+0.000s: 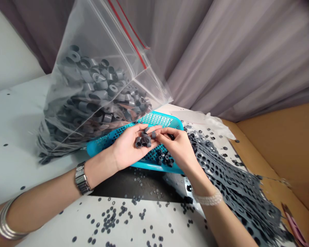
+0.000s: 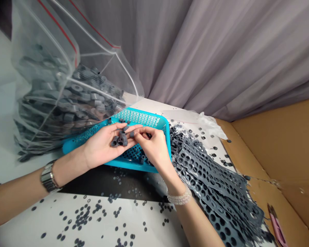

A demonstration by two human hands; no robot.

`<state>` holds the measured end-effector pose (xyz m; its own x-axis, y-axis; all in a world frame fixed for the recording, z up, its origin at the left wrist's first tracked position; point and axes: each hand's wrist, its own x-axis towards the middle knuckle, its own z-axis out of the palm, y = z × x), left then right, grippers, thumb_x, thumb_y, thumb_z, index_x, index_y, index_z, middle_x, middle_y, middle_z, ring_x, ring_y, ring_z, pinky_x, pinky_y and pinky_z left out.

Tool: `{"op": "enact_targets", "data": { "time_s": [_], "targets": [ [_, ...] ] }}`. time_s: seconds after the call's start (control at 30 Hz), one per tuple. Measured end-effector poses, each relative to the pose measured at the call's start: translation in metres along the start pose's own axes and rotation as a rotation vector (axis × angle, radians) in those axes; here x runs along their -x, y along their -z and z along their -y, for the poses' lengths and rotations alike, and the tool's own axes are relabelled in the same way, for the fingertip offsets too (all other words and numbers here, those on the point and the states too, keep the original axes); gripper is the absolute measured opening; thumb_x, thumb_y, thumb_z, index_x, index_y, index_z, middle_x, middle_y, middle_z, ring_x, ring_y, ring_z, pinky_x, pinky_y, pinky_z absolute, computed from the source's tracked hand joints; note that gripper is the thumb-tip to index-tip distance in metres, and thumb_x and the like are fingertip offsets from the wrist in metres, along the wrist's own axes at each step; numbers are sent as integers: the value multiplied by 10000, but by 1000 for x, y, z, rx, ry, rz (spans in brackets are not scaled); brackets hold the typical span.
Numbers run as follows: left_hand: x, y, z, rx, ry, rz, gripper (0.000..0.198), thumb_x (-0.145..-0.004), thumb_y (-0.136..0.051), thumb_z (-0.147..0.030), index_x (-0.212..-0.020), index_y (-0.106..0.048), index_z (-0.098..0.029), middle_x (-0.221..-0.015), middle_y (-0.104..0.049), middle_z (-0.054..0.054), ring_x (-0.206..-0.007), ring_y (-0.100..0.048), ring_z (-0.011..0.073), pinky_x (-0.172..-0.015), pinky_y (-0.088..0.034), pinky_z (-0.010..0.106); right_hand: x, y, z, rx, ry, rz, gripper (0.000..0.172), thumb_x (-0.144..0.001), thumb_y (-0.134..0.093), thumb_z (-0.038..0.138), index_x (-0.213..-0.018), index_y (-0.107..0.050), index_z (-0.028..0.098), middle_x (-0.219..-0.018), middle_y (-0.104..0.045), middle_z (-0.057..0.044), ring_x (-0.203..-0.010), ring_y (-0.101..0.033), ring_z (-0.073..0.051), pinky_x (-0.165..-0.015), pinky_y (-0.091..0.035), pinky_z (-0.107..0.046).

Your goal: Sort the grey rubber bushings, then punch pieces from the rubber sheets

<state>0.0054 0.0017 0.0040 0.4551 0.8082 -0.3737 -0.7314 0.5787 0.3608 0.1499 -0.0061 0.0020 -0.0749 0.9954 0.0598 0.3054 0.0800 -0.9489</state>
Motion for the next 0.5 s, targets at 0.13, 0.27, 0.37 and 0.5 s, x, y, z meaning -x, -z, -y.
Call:
{"op": "enact_targets", "data": {
  "time_s": [0.13,0.27,0.37,0.5],
  "targets": [
    [-3,4,1,74,-1,21,241,-872,-405,-111,-997,-611,-100,-928,-696,122,-921,-676,205,-905,-532,369,-4,8,0,-584,-195,161,69,-755,-603,211,-706,-619,164,-534,-399,66,-422,-189,-48,-389,-156,-206],
    [-3,2,0,97,-17,-35,335,-861,-427,-97,-1176,-539,-75,-1155,-643,175,-1049,-642,253,-924,-526,364,-7,14,1,-1030,-287,277,125,-723,-559,153,-622,-487,163,-571,-361,65,-426,-206,-39,-366,-218,-158],
    [-2,0,0,114,-15,-47,403,-856,-425,-81,-1253,-485,-45,-1245,-590,207,-1083,-624,277,-927,-526,372,-6,16,3,-1139,-311,312,98,-736,-517,150,-644,-484,153,-598,-380,55,-423,-244,-32,-366,-268,-139],
    [-2,2,0,132,-11,-31,471,-855,-423,-73,-1324,-419,-31,-1302,-545,225,-1126,-596,292,-930,-528,375,-7,18,3,-1182,-304,283,84,-760,-461,152,-715,-531,143,-599,-386,48,-398,-263,-36,-354,-278,-139]
  ]
}}
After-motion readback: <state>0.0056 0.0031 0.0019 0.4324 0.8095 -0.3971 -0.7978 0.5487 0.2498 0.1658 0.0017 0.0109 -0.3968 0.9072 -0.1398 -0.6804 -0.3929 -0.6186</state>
